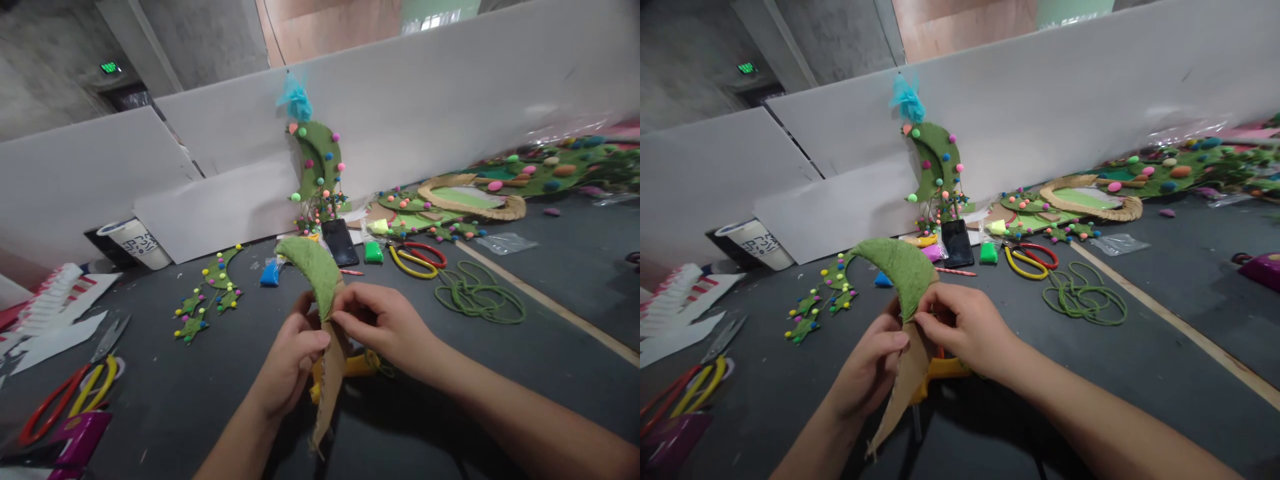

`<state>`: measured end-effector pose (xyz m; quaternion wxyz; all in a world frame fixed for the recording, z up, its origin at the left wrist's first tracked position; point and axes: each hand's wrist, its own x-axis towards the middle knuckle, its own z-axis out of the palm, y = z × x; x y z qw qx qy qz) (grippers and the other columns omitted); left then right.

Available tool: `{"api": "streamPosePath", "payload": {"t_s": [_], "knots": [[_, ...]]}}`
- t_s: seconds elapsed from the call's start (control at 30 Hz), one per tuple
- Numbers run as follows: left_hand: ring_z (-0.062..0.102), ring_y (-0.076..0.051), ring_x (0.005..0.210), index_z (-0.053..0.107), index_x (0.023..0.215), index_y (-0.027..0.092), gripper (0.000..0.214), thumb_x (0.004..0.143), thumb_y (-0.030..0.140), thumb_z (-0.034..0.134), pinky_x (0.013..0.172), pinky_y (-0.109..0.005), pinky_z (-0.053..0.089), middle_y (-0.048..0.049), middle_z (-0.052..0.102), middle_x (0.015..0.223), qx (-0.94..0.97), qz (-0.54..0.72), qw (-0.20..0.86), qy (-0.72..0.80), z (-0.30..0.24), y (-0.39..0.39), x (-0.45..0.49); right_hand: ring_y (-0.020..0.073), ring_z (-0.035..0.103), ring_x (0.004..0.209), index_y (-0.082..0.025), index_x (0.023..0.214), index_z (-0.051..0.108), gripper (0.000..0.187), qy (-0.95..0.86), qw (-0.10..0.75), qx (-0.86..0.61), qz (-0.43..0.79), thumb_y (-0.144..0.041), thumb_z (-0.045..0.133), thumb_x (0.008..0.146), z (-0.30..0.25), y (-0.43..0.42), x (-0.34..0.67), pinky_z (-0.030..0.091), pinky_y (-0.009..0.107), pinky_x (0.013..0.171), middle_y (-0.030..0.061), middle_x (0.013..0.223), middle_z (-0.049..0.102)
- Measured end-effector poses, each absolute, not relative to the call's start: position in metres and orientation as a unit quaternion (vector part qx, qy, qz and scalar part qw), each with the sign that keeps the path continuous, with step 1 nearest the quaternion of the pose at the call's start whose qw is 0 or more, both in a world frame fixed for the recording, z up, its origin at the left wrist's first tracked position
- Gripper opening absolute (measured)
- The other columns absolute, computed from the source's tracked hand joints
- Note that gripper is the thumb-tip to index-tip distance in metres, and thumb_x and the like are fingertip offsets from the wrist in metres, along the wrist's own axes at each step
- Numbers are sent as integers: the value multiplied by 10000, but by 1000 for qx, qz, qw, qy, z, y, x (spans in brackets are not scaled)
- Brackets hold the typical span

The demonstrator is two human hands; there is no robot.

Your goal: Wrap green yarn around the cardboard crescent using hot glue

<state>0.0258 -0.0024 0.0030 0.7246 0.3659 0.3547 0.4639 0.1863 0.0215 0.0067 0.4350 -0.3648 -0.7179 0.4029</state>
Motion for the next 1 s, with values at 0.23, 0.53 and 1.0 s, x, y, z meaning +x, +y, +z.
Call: {"api": "streamPosePath", "payload": {"t_s": [0.23, 0.53, 1.0], "knots": [[651, -235, 920, 543, 1235, 208, 532, 705, 182, 585, 793, -324, 482, -47, 696, 995, 373, 459, 726, 351, 5, -2, 27, 91, 471, 527, -194, 730, 547, 93, -713, 430, -388, 396, -197, 565, 821, 2, 23, 185, 362, 197, 492, -40, 620, 551], [613, -170, 814, 601, 1152, 249, 393, 773, 185, 517, 685, -240, 466, 12, 677, 978, 430, 429, 673, 423, -3, 1, 19, 101, 499, 533, -202, 732, 549, 119, -740, 419, -424, 311, -240, 553, 845, -5, 25, 183, 351, 206, 506, -38, 600, 557], [626, -173, 694, 568, 1175, 255, 450, 730, 218, 517, 562, -235, 462, -4, 672, 893, 419, 417, 679, 435, 6, -2, 25, 105, 490, 543, -199, 723, 547, 126, -757, 399, -436, 279, -240, 539, 842, -8, 25, 183, 337, 209, 517, -31, 613, 568]]}}
